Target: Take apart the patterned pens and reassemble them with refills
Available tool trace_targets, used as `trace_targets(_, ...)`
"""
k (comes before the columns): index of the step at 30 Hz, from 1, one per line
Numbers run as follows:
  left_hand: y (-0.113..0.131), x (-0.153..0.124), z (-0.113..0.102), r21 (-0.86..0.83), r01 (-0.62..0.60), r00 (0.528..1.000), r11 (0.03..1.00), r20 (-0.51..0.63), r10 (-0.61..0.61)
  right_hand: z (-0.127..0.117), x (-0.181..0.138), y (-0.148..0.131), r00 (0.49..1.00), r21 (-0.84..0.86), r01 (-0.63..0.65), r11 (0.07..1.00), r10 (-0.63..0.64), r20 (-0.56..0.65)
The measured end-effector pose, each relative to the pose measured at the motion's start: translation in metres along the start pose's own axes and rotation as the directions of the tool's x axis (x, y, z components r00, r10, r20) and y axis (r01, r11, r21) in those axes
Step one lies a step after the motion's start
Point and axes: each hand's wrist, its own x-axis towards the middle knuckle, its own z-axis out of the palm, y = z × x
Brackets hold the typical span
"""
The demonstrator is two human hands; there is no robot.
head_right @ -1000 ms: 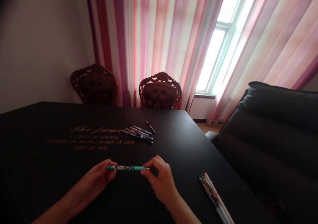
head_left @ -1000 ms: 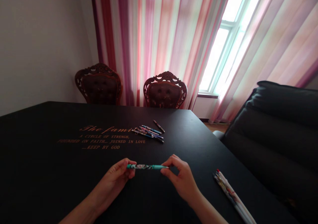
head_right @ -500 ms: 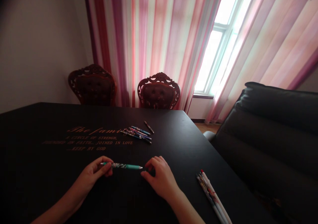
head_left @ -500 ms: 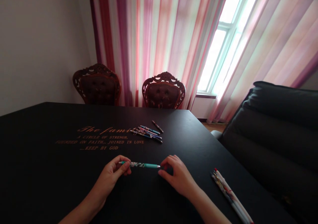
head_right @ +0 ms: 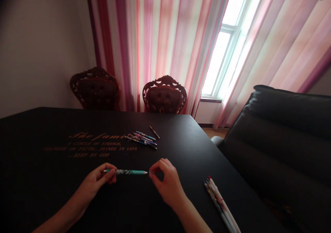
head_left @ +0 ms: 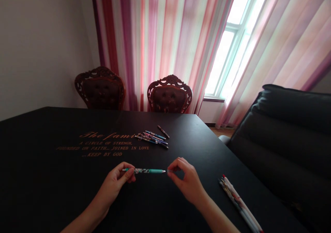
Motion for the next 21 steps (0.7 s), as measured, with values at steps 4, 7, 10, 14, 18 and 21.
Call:
trace_targets(4, 0.0006, -0.001, 0.0005, 0.008, 0.011, 1.0, 1.0, 0.013, -0.011, 0.0019, -0.0009, 0.0007, 1.0, -0.007, 0.007, 1.0, -0.007, 0.01)
trace_targets(7, 0.0004, -0.0013, 0.0016, 0.011, 0.012, 1.0, 1.0, 0.023, -0.012, 0.0028, -0.0017, 0.0011, 1.0, -0.005, 0.011, 1.0, -0.011, 0.014)
trace_targets(10, 0.0005, -0.0016, 0.0024, 0.007, 0.012, 1.0, 1.0, 0.021, -0.012, 0.0033, -0.002, 0.0016, 0.999, 0.003, 0.016, 1.0, -0.016, 0.028)
trace_targets(14, 0.0006, -0.0028, 0.0021, 0.001, 0.017, 1.0, 1.0, 0.02, -0.017, 0.0037, -0.0022, 0.0032, 0.999, 0.01, 0.014, 1.0, -0.014, 0.029)
trace_targets(18, 0.0006, -0.0041, 0.0017, -0.008, 0.027, 0.999, 1.0, 0.025, -0.027, 0.0027, -0.0017, 0.0032, 1.0, 0.019, -0.004, 1.0, 0.003, 0.02)
trace_targets(21, 0.001, -0.0049, 0.002, -0.008, 0.029, 0.999, 1.0, 0.028, -0.028, 0.0023, -0.0012, 0.0016, 1.0, 0.034, -0.021, 0.999, 0.02, 0.021)
